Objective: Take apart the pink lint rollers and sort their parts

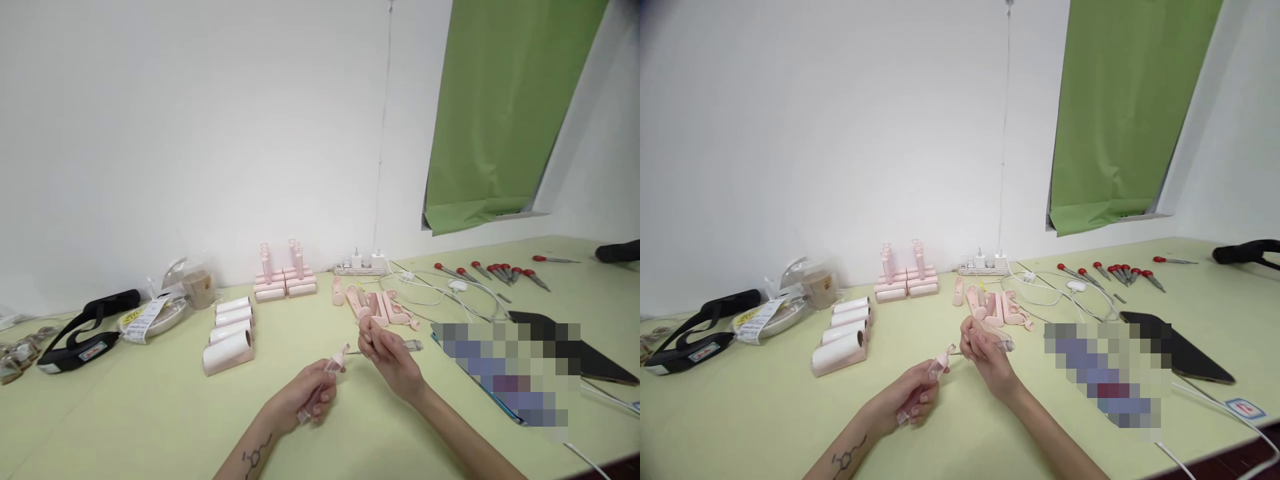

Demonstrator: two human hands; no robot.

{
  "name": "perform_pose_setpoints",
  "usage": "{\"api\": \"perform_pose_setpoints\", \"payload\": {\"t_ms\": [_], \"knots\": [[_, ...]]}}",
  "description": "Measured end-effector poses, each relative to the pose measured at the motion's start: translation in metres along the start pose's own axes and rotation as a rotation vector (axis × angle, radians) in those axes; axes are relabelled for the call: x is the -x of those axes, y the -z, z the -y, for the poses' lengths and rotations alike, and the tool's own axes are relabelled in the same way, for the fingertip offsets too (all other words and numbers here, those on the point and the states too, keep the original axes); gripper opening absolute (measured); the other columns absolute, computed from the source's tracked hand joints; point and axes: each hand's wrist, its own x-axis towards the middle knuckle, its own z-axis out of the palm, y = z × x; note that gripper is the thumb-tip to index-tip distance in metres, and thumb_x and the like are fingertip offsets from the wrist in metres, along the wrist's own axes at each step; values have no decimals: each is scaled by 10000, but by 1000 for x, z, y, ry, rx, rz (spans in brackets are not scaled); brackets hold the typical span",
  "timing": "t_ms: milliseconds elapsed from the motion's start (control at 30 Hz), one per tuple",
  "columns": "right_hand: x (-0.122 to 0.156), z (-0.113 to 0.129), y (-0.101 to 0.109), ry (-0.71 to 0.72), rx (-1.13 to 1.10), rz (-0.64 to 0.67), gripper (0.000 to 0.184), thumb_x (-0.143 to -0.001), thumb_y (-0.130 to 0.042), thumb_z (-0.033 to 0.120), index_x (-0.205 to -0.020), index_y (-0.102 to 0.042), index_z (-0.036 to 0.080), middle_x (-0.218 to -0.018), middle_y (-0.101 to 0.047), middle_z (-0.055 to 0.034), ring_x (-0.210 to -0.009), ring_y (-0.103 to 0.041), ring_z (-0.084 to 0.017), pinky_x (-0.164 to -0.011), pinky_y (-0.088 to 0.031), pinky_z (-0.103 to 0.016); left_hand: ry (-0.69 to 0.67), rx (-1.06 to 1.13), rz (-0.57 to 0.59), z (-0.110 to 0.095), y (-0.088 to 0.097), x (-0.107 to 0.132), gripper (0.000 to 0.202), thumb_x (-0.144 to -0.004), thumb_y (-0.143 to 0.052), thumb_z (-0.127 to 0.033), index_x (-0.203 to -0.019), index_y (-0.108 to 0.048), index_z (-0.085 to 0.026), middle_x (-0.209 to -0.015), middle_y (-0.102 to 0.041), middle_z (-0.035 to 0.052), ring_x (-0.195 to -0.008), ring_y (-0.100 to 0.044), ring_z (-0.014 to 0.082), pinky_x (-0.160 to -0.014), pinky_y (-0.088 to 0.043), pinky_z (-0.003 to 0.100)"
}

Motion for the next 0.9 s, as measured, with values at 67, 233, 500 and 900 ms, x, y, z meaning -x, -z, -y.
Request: {"api": "perform_pose_setpoints", "payload": {"t_ms": [67,233,500,900], "knots": [[2,0,-2,22,24,-8,409,-807,-345,430,-504,-227,183,-695,-288,11,-496,-294,-92,-496,-322,-276,80,29,78,-3,-3,2,213,-737,-448,-330,-918,-443,-218,-485,-373,-103,-283,-202,11,-296,-99,145],[6,-1,-6,59,520,151,315,-846,-319,401,-657,-469,198,-791,-425,-38,-673,-453,-144,-585,-385,-269,197,57,243,-5,-10,8,213,-766,-350,-375,-884,-451,-230,-407,-386,-98,-239,-106,32,-274,-40,174],[5,-20,-14,-188,1112,204,469,-845,-283,378,-434,-402,185,-391,-438,14,-386,-384,-101,-451,-269,-232,-101,-958,-294,-4,-14,9,201,-717,-476,-330,-593,-386,-201,-503,-374,-58,-429,-320,80,-419,-194,206],[-70,16,84,-325,1235,-205,526,-841,-181,517,-789,-573,170,-720,-578,-40,-691,-561,-176,-594,-379,-256,-286,-907,-659,-31,30,-26,189,-800,-291,-270,-977,-302,-204,-614,-417,-66,-487,-444,100,-484,-313,194]]}}
